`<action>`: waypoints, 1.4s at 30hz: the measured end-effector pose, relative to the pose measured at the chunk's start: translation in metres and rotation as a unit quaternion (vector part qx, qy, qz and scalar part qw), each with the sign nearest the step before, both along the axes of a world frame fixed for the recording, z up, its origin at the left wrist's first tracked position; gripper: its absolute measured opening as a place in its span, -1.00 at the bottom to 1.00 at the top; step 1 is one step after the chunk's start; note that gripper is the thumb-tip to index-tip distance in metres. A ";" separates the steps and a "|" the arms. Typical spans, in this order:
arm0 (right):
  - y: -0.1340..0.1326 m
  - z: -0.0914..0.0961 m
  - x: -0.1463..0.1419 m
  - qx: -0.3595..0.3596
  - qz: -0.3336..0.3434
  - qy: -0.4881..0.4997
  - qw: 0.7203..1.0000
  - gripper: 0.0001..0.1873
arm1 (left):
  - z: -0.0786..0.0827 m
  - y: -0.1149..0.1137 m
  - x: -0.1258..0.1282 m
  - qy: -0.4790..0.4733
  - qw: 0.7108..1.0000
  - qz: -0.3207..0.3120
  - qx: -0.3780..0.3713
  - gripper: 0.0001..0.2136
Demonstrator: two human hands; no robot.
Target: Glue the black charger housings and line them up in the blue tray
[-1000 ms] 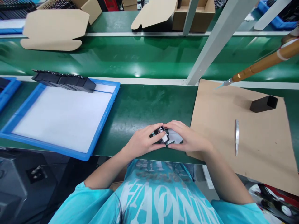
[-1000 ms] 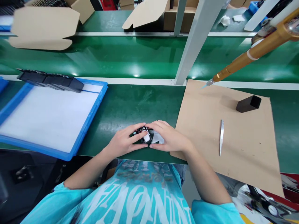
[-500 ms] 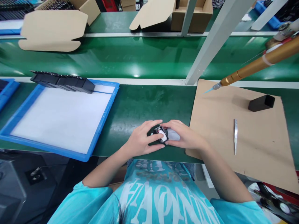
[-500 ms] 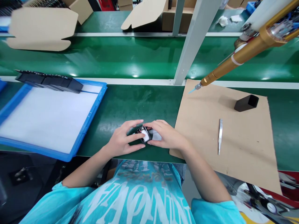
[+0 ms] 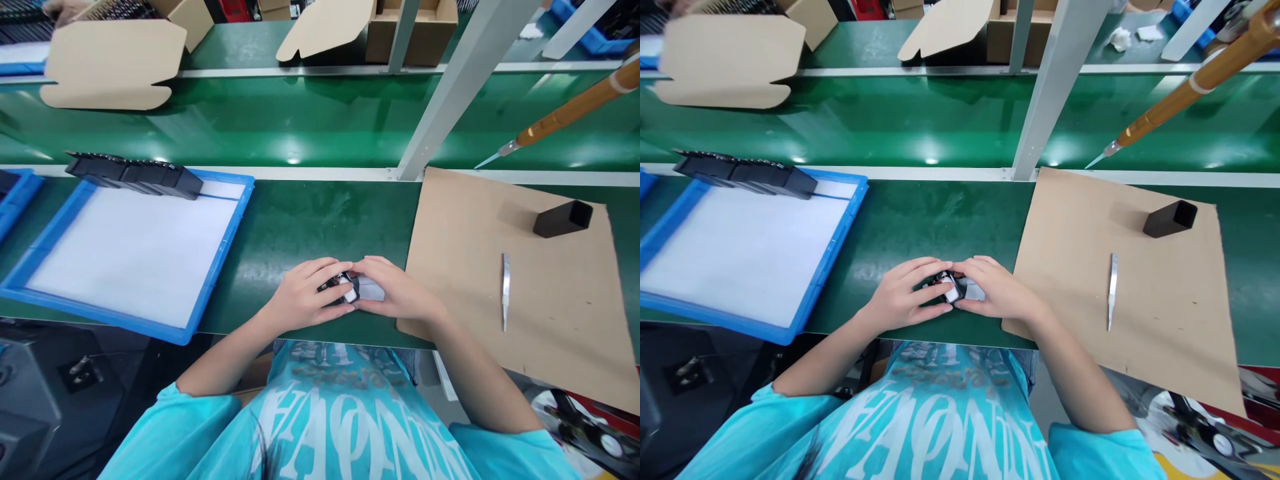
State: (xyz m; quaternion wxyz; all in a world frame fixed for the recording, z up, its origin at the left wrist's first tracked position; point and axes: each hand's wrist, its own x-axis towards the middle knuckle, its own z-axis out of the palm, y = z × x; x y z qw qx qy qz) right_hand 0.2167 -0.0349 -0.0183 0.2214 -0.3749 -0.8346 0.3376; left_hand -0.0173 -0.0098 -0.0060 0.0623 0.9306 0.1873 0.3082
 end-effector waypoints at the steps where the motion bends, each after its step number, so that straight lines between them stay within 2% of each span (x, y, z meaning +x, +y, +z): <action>1: 0.000 0.000 0.000 0.000 0.000 0.000 1.000 -0.55 | -0.001 0.000 0.000 0.000 1.000 -0.003 -0.004 -0.76; 10: 0.000 -0.001 0.001 -0.001 0.000 0.005 1.000 -0.50 | -0.002 0.002 -0.003 0.018 0.999 -0.034 -0.021 -0.69; 21: -0.001 0.001 0.001 -0.002 -0.001 0.004 1.000 -0.52 | 0.001 -0.003 -0.003 0.038 0.998 -0.025 -0.031 -0.70; 33: 0.001 0.000 0.001 -0.023 0.000 0.006 1.000 -0.54 | 0.005 -0.001 -0.001 0.057 0.998 -0.025 -0.021 -0.83; 39: 0.001 -0.001 0.001 0.001 -0.003 0.000 1.000 -0.46 | 0.007 0.001 -0.004 0.028 0.999 -0.014 -0.026 -0.73; 42: 0.001 -0.001 0.001 0.003 -0.004 0.000 1.000 -0.47 | 0.011 0.003 -0.005 0.043 0.999 -0.014 -0.024 -0.75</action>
